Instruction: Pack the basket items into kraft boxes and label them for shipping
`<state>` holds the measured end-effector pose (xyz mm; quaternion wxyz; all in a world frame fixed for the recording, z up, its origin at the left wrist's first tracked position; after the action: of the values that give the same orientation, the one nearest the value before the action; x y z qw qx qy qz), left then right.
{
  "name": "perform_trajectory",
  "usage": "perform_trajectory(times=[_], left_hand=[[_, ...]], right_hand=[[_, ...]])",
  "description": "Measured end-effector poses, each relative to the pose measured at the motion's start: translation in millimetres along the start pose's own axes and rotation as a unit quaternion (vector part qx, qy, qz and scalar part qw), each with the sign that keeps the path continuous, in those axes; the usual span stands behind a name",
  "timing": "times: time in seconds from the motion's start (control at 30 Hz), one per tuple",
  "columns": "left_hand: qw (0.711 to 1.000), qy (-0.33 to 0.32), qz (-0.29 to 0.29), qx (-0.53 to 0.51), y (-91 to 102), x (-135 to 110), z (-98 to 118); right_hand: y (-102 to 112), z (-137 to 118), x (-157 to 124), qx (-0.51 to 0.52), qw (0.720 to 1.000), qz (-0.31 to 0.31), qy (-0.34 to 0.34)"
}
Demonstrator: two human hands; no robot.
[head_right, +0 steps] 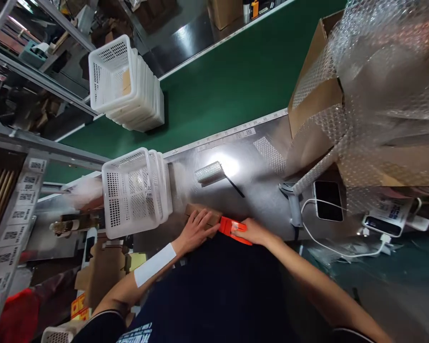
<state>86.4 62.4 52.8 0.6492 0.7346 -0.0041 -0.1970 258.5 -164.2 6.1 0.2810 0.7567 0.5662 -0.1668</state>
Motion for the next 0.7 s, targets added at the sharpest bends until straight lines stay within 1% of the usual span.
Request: perform_trajectory(times=[0.07, 0.13, 0.17, 0.23, 0.3, 0.33, 0.37, 0.43, 0.5, 0.57, 0.6, 0.63, 0.67, 0.7], left_hand=[[0.999, -0.036, 0.019, 0.01, 3.4, 14, 6], [0.997, -0.07, 0.03, 0.013, 0.9, 31, 15], [0.997, -0.075, 0.029, 0.008, -2.5, 40, 20], [0.998, -0.057, 0.016, -0.005, -10.9, 56, 30], [0.999, -0.042, -0.01, 0.007, -16.4, 68, 38], [0.999, -0.039, -0.022, 0.023, -15.9, 73, 41], [0.998, -0.038, -0.031, 0.041, -12.5, 75, 41], [0.996, -0.036, -0.03, 0.07, 3.6, 75, 36], [0.997, -0.031, 0.002, 0.07, 26.9, 62, 20], [0.997, -0.022, 0.05, 0.047, 45.4, 36, -2], [0.997, -0.017, 0.076, 0.024, 48.7, 18, -13], [0.995, -0.009, 0.099, -0.005, 46.4, -1, -22], [0.992, 0.006, 0.118, -0.038, 38.0, -20, -29], [0.988, 0.027, 0.134, -0.076, 24.0, -38, -34]], right_hand=[[-6, -22, -4, -0.09, 0.995, 0.013, -0.029], [-10, -41, -12, -0.204, 0.977, 0.048, -0.035], [-11, -49, -17, -0.256, 0.964, 0.067, -0.031], [-8, -58, -23, -0.327, 0.941, 0.084, -0.029], [5, -59, -25, -0.346, 0.932, 0.092, -0.061], [14, -57, -24, -0.344, 0.929, 0.106, -0.084], [25, -53, -21, -0.339, 0.926, 0.129, -0.103], [48, -43, -13, -0.334, 0.915, 0.19, -0.124], [69, -34, -2, -0.341, 0.903, 0.227, -0.127], [84, -33, 10, -0.36, 0.892, 0.247, -0.122], [90, -36, 17, -0.369, 0.885, 0.259, -0.115], [94, -43, 25, -0.377, 0.88, 0.271, -0.101], [97, -52, 34, -0.384, 0.876, 0.281, -0.08], [98, -65, 46, -0.39, 0.874, 0.286, -0.054]])
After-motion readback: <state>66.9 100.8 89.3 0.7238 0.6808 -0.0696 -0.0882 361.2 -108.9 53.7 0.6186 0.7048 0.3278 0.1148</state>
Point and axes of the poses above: each hand's wrist, its own x-axis towards the middle knuckle, its own y-axis out of the back of the hand, z = x × y, the point moved 1 cm from there along x, towards the middle knuckle, and after that the axes turned 7 degrees about x, right-handed, at the moved point
